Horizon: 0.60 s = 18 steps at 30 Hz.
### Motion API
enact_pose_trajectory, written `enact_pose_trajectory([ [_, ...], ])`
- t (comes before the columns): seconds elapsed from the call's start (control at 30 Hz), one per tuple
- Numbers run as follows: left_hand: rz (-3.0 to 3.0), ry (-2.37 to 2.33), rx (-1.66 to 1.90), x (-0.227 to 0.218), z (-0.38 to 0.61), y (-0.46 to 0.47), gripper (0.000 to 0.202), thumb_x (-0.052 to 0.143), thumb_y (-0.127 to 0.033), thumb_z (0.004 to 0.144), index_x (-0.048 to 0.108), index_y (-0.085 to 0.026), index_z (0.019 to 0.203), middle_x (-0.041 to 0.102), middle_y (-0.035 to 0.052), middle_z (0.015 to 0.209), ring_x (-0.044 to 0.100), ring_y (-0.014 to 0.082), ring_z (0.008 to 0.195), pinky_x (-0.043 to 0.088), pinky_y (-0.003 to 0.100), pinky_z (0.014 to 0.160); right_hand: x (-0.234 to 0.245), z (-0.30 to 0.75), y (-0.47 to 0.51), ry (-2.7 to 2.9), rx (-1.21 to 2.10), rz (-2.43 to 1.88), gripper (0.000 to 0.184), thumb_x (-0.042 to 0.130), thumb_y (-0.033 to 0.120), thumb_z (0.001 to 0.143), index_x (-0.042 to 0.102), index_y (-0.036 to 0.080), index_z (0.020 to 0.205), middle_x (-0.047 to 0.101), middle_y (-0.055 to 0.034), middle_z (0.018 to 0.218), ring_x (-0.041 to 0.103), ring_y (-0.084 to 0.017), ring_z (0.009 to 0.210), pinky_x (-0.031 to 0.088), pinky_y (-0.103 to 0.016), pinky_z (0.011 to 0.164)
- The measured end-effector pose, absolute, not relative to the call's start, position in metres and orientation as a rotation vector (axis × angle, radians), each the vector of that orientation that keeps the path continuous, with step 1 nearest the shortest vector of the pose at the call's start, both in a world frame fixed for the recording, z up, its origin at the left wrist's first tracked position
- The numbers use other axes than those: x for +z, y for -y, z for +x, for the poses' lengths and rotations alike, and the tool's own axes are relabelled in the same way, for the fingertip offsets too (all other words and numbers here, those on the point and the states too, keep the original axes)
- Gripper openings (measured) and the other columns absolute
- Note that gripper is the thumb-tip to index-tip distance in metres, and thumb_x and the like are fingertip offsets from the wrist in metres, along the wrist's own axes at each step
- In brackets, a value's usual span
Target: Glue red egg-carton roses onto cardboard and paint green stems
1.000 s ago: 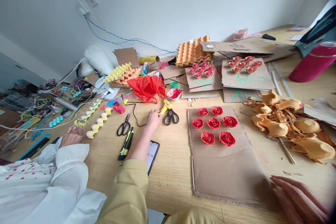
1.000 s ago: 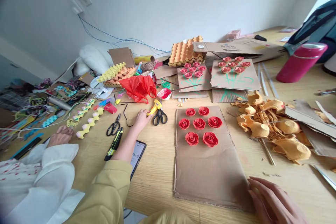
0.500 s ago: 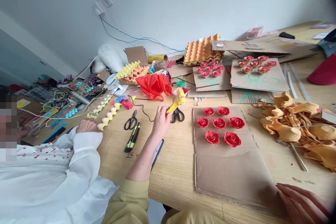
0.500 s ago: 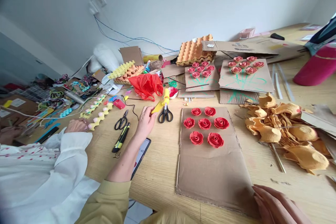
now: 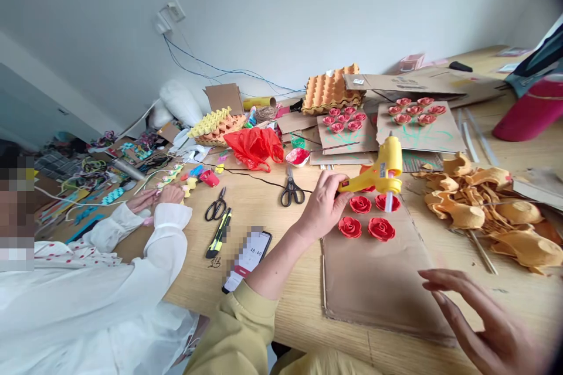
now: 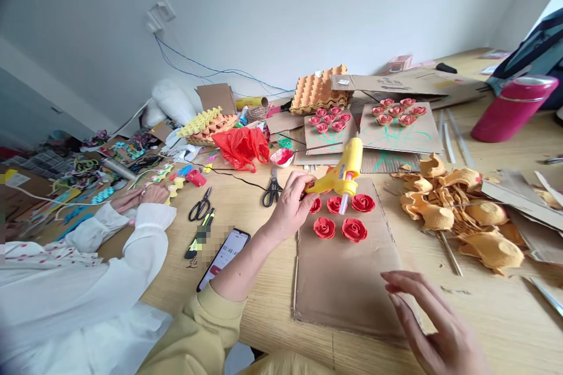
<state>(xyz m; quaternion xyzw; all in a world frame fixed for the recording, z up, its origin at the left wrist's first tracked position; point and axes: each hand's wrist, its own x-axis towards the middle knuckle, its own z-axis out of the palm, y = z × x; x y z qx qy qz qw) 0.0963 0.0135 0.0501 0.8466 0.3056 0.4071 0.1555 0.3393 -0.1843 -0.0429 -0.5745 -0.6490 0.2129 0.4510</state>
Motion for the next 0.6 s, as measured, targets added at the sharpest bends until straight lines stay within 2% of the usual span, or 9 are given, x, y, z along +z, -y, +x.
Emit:
enact_pose_trajectory([
  [0.03,2.422,-0.844,1.158,0.05,0.101,-0.01,0.027,0.044,-0.039,0.102,0.052,-0.018,0.117,0.055,0.011,0.111,0.056,0.0229,0.108,0.049,0.038,0.096,-0.033,0.335,0.176,1.57,0.54,-1.403,0.026,0.059,0.038,0.093,0.069,0.026,0.113,0.073,-0.0099,0.105,0.073,-0.024,0.094,0.058,-0.019,0.05],
  [0.1,2.418,-0.785,1.14,0.05,0.109,-0.004,0.028,0.045,-0.039,0.102,0.052,-0.017,0.118,0.056,0.0115,0.111,0.055,0.0231,0.109,0.049,0.038,0.098,-0.014,0.324,0.157,1.496,0.636,-1.391,0.03,0.06,0.042,0.093,0.068,0.027,0.118,0.073,-0.0094,0.11,0.074,-0.022,0.093,0.06,-0.02,0.059],
  [0.2,2.39,-0.743,1.121,0.048,0.117,0.006,0.028,0.045,-0.037,0.102,0.052,-0.016,0.119,0.056,0.012,0.112,0.055,0.023,0.11,0.049,0.038,0.098,0.004,0.306,0.128,1.33,0.829,-1.292,0.039,0.06,0.047,0.093,0.064,0.027,0.126,0.073,-0.0086,0.116,0.072,-0.022,0.1,0.061,-0.029,0.085],
  [0.3,2.358,-0.724,1.083,0.044,0.122,0.013,0.028,0.044,-0.038,0.102,0.053,-0.018,0.119,0.056,0.0118,0.113,0.056,0.0235,0.112,0.05,0.039,0.098,0.008,0.29,0.106,1.204,0.919,-1.226,0.043,0.063,0.054,0.09,0.065,0.025,0.122,0.072,-0.0105,0.118,0.069,-0.028,0.11,0.06,-0.038,0.091],
  [0.37,2.336,-0.716,1.047,0.041,0.123,0.016,0.028,0.045,-0.039,0.101,0.053,-0.019,0.12,0.056,0.0115,0.113,0.057,0.0237,0.112,0.05,0.04,0.099,0.006,0.283,0.095,1.162,0.912,-1.235,0.04,0.063,0.057,0.088,0.068,0.025,0.112,0.073,-0.0105,0.114,0.068,-0.03,0.11,0.058,-0.043,0.094],
  [0.43,2.306,-0.721,1.032,0.037,0.123,0.018,0.027,0.047,-0.038,0.101,0.053,-0.019,0.119,0.056,0.0113,0.113,0.058,0.0233,0.109,0.051,0.04,0.098,0.005,0.277,0.087,1.147,0.901,-1.218,0.037,0.061,0.056,0.09,0.07,0.025,0.109,0.073,-0.0097,0.115,0.065,-0.03,0.116,0.053,-0.047,0.101],
  [0.53,2.283,-0.708,1.043,0.03,0.124,0.017,0.023,0.051,-0.035,0.1,0.054,-0.019,0.116,0.057,0.0105,0.112,0.058,0.0226,0.109,0.051,0.039,0.097,0.005,0.266,0.078,1.132,0.888,-1.113,0.039,0.054,0.049,0.097,0.062,0.029,0.128,0.068,-0.0081,0.128,0.058,-0.028,0.128,0.047,-0.049,0.109],
  [0.6,2.274,-0.705,1.062,0.025,0.126,0.016,0.02,0.053,-0.033,0.099,0.054,-0.02,0.115,0.059,0.0098,0.111,0.059,0.0225,0.11,0.052,0.038,0.095,0.005,0.259,0.073,1.141,0.837,-1.087,0.041,0.047,0.047,0.1,0.055,0.032,0.138,0.066,-0.0082,0.132,0.06,-0.027,0.126,0.051,-0.048,0.106],
])
